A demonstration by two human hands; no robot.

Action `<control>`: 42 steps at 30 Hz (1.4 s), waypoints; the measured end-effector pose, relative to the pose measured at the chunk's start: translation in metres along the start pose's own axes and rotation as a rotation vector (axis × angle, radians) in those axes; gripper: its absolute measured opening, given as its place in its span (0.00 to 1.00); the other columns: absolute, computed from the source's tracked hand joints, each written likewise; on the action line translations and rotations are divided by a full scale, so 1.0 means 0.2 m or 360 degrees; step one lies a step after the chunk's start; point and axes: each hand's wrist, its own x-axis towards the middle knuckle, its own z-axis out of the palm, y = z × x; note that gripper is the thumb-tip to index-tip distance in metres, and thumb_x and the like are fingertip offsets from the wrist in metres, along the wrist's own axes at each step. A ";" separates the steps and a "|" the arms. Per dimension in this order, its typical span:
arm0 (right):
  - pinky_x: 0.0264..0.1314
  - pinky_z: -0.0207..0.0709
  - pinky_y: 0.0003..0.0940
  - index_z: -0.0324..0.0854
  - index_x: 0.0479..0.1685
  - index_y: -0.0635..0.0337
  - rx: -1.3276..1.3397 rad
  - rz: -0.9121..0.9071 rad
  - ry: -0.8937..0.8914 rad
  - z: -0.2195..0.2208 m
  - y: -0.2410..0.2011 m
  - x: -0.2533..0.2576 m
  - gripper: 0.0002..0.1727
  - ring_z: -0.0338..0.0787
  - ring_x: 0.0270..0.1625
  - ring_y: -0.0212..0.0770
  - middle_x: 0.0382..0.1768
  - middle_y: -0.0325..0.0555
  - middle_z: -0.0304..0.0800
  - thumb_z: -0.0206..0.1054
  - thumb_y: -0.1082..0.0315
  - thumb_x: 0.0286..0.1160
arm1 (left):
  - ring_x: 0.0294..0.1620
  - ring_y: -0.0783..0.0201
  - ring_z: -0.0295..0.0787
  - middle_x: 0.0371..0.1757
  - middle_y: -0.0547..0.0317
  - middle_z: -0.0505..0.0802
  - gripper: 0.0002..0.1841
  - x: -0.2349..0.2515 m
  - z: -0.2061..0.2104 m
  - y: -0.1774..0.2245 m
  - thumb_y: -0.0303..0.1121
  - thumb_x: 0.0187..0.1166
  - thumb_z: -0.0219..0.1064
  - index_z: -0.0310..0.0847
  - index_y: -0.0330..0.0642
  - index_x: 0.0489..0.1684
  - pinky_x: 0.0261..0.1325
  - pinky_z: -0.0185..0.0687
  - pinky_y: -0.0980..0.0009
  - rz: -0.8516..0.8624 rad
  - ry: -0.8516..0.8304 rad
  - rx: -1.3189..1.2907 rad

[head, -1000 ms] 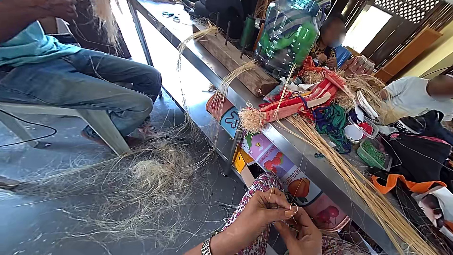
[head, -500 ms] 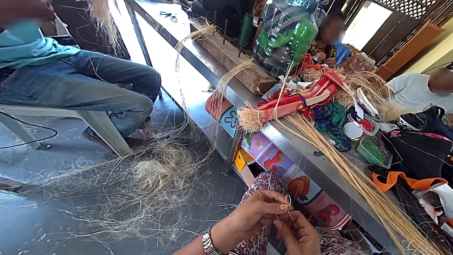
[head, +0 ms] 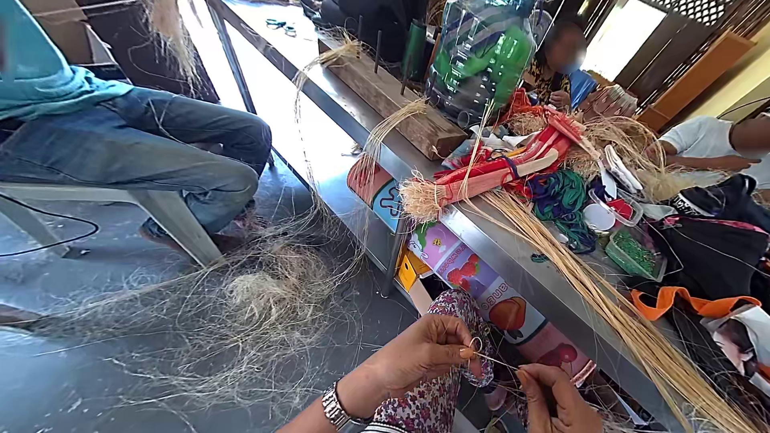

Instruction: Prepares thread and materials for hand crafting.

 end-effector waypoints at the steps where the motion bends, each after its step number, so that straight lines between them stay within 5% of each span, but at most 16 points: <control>1: 0.44 0.78 0.11 0.89 0.33 0.66 -0.0088 -0.0037 -0.0035 -0.01 0.00 0.00 0.08 0.88 0.32 0.23 0.27 0.44 0.90 0.68 0.71 0.74 | 0.13 0.90 0.67 0.33 0.69 0.96 0.10 -0.01 0.00 0.01 0.24 0.79 0.63 0.87 0.53 0.35 0.14 0.56 0.90 0.0056 0.0020 0.0022; 3: 0.45 0.78 0.14 0.91 0.33 0.65 -0.0201 -0.0113 -0.0045 -0.04 0.02 0.00 0.08 0.89 0.34 0.27 0.27 0.45 0.91 0.69 0.70 0.74 | 0.13 0.90 0.68 0.31 0.71 0.95 0.11 -0.02 -0.01 0.04 0.24 0.78 0.64 0.89 0.55 0.35 0.14 0.57 0.90 0.0135 0.0021 0.0034; 6: 0.49 0.77 0.08 0.89 0.35 0.65 0.0049 -0.0117 0.0078 -0.05 0.05 0.01 0.08 0.87 0.37 0.19 0.30 0.40 0.90 0.70 0.69 0.76 | 0.14 0.89 0.71 0.30 0.71 0.95 0.10 -0.03 -0.02 0.05 0.25 0.77 0.66 0.91 0.55 0.36 0.15 0.60 0.90 0.0142 -0.0114 -0.0046; 9: 0.31 0.77 0.06 0.88 0.44 0.50 0.0852 0.0271 0.0151 0.02 0.04 -0.03 0.07 0.84 0.27 0.12 0.31 0.24 0.92 0.66 0.73 0.81 | 0.14 0.89 0.69 0.29 0.72 0.93 0.09 -0.01 0.00 0.01 0.26 0.78 0.67 0.91 0.54 0.37 0.15 0.59 0.90 0.0060 -0.0280 -0.0150; 13: 0.18 0.72 0.12 0.90 0.41 0.54 0.1556 0.0850 0.0002 0.13 -0.03 -0.09 0.12 0.80 0.16 0.18 0.23 0.35 0.91 0.61 0.77 0.83 | 0.15 0.89 0.71 0.29 0.73 0.94 0.10 0.03 0.04 -0.06 0.27 0.78 0.67 0.92 0.55 0.36 0.16 0.61 0.89 -0.0017 -0.0326 -0.0138; 19: 0.24 0.79 0.13 0.95 0.49 0.54 0.1395 0.0607 -0.0153 0.08 -0.03 -0.13 0.13 0.84 0.21 0.17 0.33 0.34 0.97 0.68 0.78 0.76 | 0.14 0.89 0.72 0.28 0.71 0.95 0.11 0.05 0.07 -0.09 0.24 0.77 0.66 0.92 0.52 0.34 0.16 0.61 0.89 -0.0040 -0.0168 -0.0119; 27: 0.25 0.77 0.10 0.93 0.44 0.52 0.1380 0.0553 0.0023 0.12 -0.02 -0.13 0.10 0.83 0.21 0.15 0.30 0.31 0.96 0.68 0.76 0.78 | 0.15 0.89 0.72 0.28 0.74 0.94 0.09 0.03 0.10 -0.09 0.24 0.76 0.68 0.93 0.51 0.34 0.17 0.63 0.89 0.0062 -0.0012 0.0083; 30: 0.28 0.77 0.09 0.90 0.44 0.48 0.1220 0.0435 0.0058 0.15 -0.01 -0.15 0.08 0.83 0.24 0.13 0.31 0.26 0.94 0.68 0.73 0.79 | 0.19 0.90 0.76 0.29 0.76 0.94 0.09 0.02 0.15 -0.09 0.23 0.77 0.67 0.92 0.48 0.35 0.21 0.67 0.90 0.0217 0.0197 0.0228; 32: 0.33 0.79 0.08 0.89 0.44 0.46 0.1082 0.0340 0.0047 0.16 0.00 -0.16 0.07 0.85 0.28 0.13 0.33 0.22 0.93 0.68 0.70 0.80 | 0.28 0.89 0.82 0.32 0.75 0.93 0.06 0.02 0.18 -0.11 0.22 0.77 0.68 0.92 0.41 0.37 0.32 0.76 0.90 0.0429 0.0346 0.0517; 35: 0.34 0.79 0.09 0.90 0.42 0.48 0.1091 0.0384 0.0000 0.14 0.00 -0.15 0.07 0.85 0.28 0.13 0.32 0.23 0.93 0.69 0.72 0.78 | 0.38 0.82 0.86 0.35 0.59 0.93 0.06 0.03 0.18 -0.16 0.25 0.76 0.69 0.92 0.33 0.36 0.45 0.79 0.89 0.0857 0.0487 0.1152; 38: 0.28 0.75 0.08 0.88 0.38 0.54 0.1192 0.0583 -0.0097 0.10 -0.01 -0.13 0.09 0.82 0.23 0.13 0.27 0.26 0.93 0.65 0.79 0.77 | 0.40 0.74 0.89 0.36 0.52 0.93 0.06 0.04 0.16 -0.18 0.22 0.75 0.67 0.92 0.34 0.35 0.49 0.80 0.86 0.1196 0.0451 0.1527; 42: 0.23 0.72 0.10 0.88 0.34 0.57 0.1359 0.0822 -0.0273 0.07 0.00 -0.11 0.09 0.80 0.20 0.15 0.23 0.30 0.91 0.65 0.79 0.76 | 0.42 0.74 0.89 0.38 0.51 0.93 0.07 0.04 0.14 -0.17 0.21 0.75 0.65 0.91 0.34 0.34 0.50 0.80 0.87 0.1315 0.0317 0.1577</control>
